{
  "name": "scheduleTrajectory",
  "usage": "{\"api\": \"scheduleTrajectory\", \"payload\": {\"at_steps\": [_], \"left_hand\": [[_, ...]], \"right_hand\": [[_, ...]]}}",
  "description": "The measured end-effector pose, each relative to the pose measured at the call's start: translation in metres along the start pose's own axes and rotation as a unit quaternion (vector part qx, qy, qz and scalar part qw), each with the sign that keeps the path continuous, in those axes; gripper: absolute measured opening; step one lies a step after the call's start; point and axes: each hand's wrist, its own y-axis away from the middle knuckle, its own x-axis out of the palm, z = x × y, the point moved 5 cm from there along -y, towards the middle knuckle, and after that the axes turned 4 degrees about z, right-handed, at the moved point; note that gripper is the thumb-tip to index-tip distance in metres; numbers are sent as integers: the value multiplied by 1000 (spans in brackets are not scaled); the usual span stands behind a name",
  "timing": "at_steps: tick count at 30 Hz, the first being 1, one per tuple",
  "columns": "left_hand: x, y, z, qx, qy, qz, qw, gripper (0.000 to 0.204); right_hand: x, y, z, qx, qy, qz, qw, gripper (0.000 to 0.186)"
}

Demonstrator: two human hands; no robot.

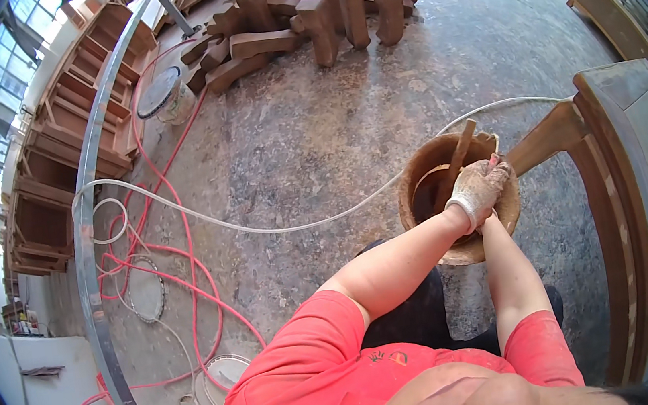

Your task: Apply liquid stain or finish to wooden furniture components using a brush and bucket.

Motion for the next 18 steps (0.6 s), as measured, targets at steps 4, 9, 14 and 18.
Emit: {"api": "scheduleTrajectory", "payload": {"at_steps": [4, 9, 14, 18], "left_hand": [[-8, -3, 7, 42, 4, -31, 999, 27], [-16, -8, 7, 1, 82, -41, 996, 24], [-19, -16, 14, -7, 88, -59, 994, 23], [-10, -30, 28, -7, 107, -47, 993, 27]], "right_hand": [[12, 9, 6, 96, 120, 57, 987, 37], [-13, 19, 31, 238, 321, 117, 909, 40], [-53, 49, 48, 276, 219, 122, 928, 39], [-79, 79, 44, 296, 21, 94, 950, 38]]}}
